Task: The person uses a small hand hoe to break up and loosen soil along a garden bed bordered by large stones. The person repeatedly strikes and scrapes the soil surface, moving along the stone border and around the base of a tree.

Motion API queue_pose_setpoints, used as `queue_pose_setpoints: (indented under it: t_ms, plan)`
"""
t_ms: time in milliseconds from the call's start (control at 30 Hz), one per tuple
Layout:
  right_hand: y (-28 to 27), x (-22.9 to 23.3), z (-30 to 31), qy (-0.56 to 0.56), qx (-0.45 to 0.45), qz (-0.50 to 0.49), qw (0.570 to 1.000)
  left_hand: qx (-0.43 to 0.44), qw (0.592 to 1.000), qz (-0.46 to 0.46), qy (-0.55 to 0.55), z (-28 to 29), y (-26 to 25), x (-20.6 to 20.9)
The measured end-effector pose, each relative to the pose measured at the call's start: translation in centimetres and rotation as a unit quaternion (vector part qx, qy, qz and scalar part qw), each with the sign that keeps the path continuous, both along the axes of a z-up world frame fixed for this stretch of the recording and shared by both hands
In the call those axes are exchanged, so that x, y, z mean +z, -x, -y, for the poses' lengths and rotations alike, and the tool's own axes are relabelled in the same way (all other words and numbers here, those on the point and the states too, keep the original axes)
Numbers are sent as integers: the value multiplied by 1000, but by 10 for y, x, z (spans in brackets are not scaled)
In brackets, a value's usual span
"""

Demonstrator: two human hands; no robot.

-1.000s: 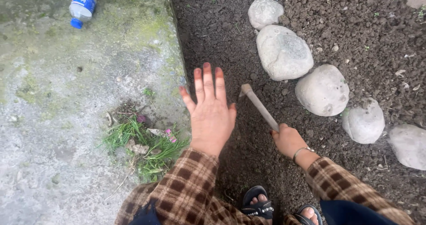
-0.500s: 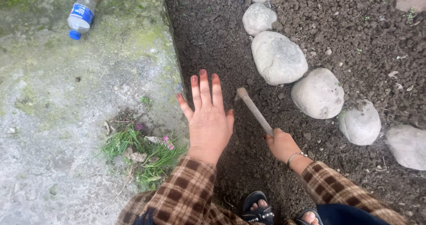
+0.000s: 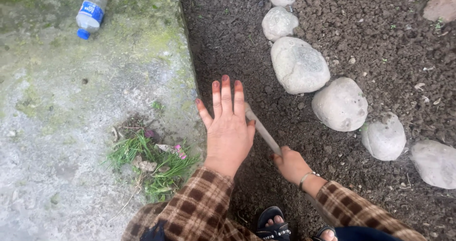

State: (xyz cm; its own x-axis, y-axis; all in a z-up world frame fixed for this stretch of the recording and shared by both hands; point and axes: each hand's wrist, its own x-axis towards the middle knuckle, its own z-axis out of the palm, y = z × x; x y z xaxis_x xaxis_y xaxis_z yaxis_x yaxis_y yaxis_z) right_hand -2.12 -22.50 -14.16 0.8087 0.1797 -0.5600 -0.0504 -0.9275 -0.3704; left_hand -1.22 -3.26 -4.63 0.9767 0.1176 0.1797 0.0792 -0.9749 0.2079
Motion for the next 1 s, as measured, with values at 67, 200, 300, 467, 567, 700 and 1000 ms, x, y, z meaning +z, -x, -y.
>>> queue_pose_setpoints:
  t_ms: [67,200,300,467,567,700,1000]
  plan:
    - [-6,5,-3,-16,0,33,999,1,1000,-4,1,-2,0,0]
    - [-16,30,-16,-60,-22,87,994,-9,1000,-4,13,2,-2,1]
    - [-2,30,-23,-41,16,53,998,-13,1000,-4,21,3,-1,4]
    - [12,-22,10,2,40,-1,999,-6,1000,-5,27,-1,0,5]
    - [5,18,0,3,23,40,999,-6,999,-3,35,-1,-1,8]
    - [-16,44,-5,-6,-12,99,995,-30,998,-1,47,2,-4,4]
    - [-31,0,49,135,-11,20,991,-78,995,-16,65,5,-7,-15]
